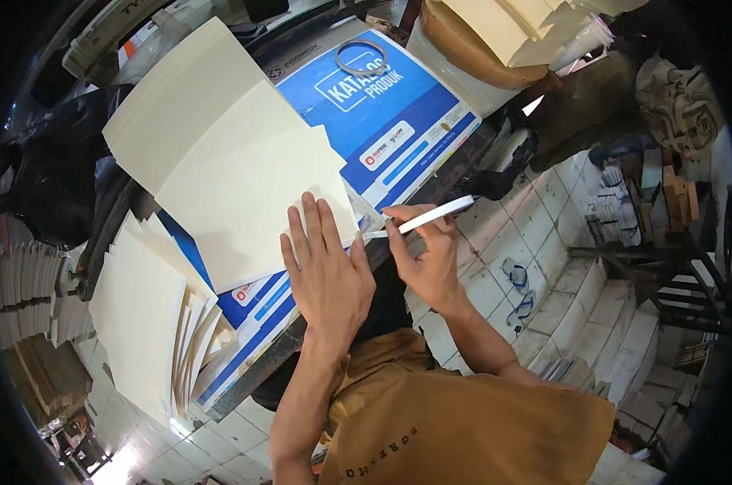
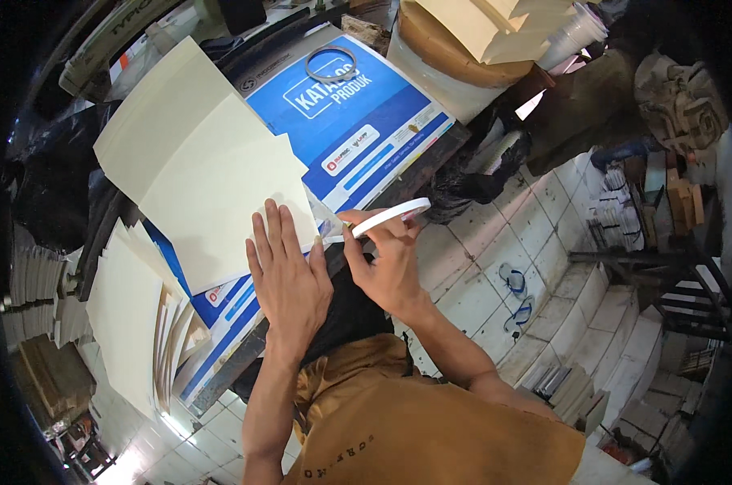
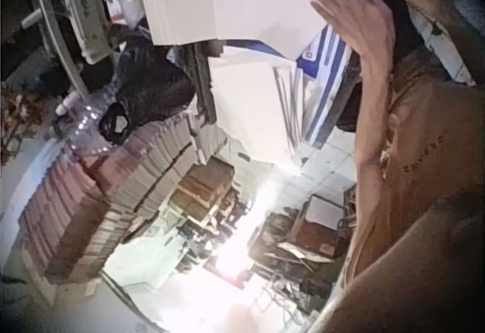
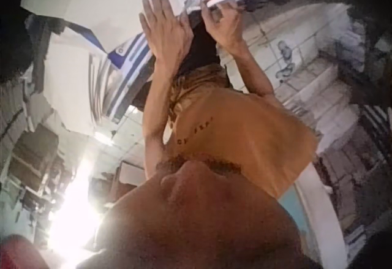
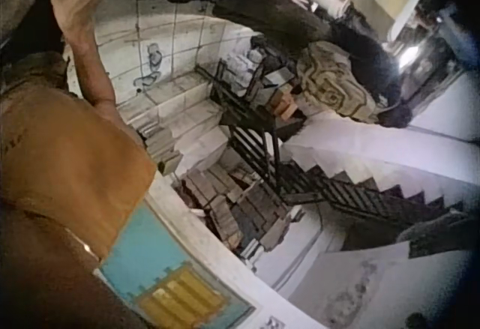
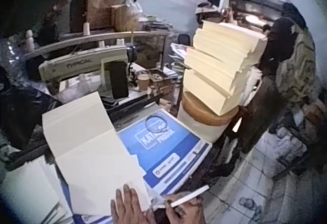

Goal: The person applies adhesive tape along the edge of paper sheets by hand and stacks the taped sheets.

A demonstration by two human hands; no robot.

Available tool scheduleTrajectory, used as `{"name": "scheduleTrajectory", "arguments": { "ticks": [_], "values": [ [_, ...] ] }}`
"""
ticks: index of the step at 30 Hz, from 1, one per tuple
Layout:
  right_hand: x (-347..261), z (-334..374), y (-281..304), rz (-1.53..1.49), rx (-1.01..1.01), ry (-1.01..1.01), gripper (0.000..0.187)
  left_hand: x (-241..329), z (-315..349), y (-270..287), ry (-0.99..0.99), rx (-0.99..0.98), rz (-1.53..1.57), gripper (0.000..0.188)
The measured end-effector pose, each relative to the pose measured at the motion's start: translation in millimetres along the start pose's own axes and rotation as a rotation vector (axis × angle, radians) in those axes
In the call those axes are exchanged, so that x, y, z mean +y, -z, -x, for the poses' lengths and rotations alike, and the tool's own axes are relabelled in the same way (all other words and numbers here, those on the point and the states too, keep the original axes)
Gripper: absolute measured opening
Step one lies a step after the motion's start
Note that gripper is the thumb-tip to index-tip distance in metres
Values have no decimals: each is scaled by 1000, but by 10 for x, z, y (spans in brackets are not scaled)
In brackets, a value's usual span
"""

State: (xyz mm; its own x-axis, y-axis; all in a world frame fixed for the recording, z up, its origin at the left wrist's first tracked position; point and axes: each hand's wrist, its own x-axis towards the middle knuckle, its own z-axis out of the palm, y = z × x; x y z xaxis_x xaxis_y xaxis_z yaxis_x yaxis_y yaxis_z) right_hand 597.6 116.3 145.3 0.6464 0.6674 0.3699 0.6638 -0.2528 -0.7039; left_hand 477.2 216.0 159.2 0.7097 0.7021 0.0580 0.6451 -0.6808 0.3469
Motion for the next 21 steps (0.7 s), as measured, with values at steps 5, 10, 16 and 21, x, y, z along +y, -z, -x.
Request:
{"name": "scheduleTrajectory", "arguments": {
  "ticks": [5, 10, 16, 21],
  "values": [
    [-13, -11, -10, -51, 25, 112, 27, -4, -18, -12, 17, -3, 37, 65],
    [-29, -41, 62, -54, 32, 185, 22, 70, -93, 8, 7, 3, 55, 66],
    [-414, 68, 469, -136, 157, 481, 22, 15, -9, 27, 40, 24, -11, 66],
    [-249, 34, 692, -188, 354, 288, 23, 1, 270, 143, -136, -71, 20, 79]
  ]
}}
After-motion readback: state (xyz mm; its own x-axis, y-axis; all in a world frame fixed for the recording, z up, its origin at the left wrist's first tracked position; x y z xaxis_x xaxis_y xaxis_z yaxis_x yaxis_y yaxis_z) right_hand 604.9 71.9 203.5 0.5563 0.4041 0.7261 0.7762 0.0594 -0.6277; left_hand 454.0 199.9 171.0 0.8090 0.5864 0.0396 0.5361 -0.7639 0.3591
